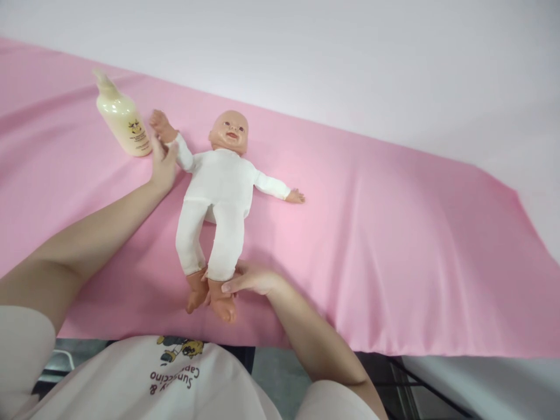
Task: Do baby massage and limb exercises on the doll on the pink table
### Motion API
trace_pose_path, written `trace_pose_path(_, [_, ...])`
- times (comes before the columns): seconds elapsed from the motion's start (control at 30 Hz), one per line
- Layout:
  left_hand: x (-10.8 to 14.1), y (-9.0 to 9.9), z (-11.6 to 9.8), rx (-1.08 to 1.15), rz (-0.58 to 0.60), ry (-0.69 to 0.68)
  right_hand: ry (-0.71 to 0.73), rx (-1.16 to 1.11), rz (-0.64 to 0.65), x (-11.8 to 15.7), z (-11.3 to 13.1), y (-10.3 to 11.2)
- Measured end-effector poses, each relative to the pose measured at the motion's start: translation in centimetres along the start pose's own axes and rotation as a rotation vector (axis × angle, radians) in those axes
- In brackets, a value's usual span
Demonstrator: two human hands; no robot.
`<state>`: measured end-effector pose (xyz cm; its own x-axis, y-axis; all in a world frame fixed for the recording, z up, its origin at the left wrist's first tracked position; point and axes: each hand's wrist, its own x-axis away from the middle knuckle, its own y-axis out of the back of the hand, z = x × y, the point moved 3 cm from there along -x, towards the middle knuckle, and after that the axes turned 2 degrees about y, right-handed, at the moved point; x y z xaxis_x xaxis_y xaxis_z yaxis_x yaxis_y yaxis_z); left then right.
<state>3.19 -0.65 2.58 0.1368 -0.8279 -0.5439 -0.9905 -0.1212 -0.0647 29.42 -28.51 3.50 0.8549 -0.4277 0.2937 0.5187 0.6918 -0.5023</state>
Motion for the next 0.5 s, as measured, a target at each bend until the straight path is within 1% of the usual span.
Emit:
trace_pose_path(0.1, [-0.5, 1.0, 1.6, 0.191, -0.259, 0.218, -0.063, 0.021, -0.031, 0.1, -0.2, 0.0])
trace_pose_path(0.13, [-0.5, 1.1, 1.9, 0.240, -0.310, 0.277, -0.076, 0.034, -0.037, 0.1, -0.2, -0.1])
trace_pose_path(0.17, [-0.4, 1.0, 2.0, 0.277, -0.335, 0.317, -0.088, 0.043, -0.035, 0.1, -0.3, -0.1])
trace_pose_path(0.23, [-0.2, 0.9, 2.1, 0.306, -0.334, 0.343, -0.105, 0.055, -0.017, 0.1, -0.2, -0.3])
trace_pose_path(0.33, [-0.2, 0.8, 2.1, 0.301, -0.314, 0.301, -0.086, 0.046, 0.055, 0.2, 0.0, -0.5])
trace_pose_path(0.43, [-0.5, 0.9, 2.1, 0.263, -0.280, 0.205, 0.000, -0.052, 0.171, 0.3, 0.2, -0.5])
trace_pose_path(0.5, [-0.6, 0.8, 1.7, 0.203, -0.220, 0.116, 0.035, -0.131, 0.277, 0.3, 0.2, -0.3])
